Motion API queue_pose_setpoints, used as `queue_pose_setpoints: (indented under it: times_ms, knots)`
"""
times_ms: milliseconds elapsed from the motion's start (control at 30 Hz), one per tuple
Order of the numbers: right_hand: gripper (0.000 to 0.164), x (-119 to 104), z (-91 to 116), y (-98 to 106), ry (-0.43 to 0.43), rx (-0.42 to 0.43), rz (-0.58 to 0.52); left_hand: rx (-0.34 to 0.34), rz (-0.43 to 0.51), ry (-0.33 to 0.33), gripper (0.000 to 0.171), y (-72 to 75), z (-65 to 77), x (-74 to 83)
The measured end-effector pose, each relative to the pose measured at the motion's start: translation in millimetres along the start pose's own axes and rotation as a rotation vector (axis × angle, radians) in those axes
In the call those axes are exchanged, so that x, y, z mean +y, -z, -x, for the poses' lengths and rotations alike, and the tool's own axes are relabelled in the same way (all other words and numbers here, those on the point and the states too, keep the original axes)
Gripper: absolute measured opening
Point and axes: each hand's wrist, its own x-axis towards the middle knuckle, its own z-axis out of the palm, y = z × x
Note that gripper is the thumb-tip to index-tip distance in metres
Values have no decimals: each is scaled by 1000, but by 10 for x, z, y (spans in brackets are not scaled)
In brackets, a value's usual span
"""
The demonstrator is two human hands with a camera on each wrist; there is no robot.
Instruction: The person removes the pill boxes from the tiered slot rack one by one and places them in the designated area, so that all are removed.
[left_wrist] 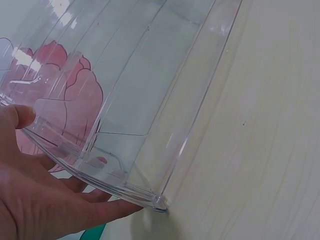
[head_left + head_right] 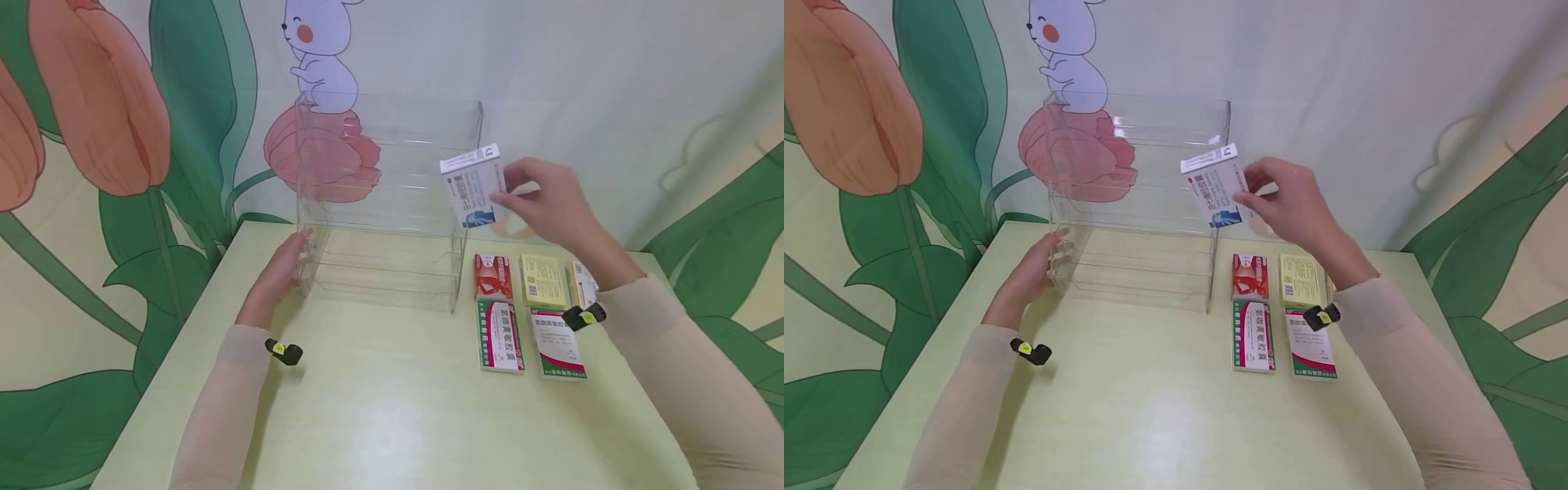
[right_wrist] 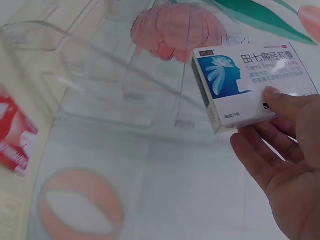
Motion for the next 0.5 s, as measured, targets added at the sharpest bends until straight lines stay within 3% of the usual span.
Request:
queue_pose_setpoints:
  times_ms: [267,500]
  knots:
    - [52,641,701,223,-226,-29,-7,5,-22,-5,79,11,15,-10]
    - [53,1300,1355,300,-321,-51,23,-7,-24,-16,75,10,27,-9]
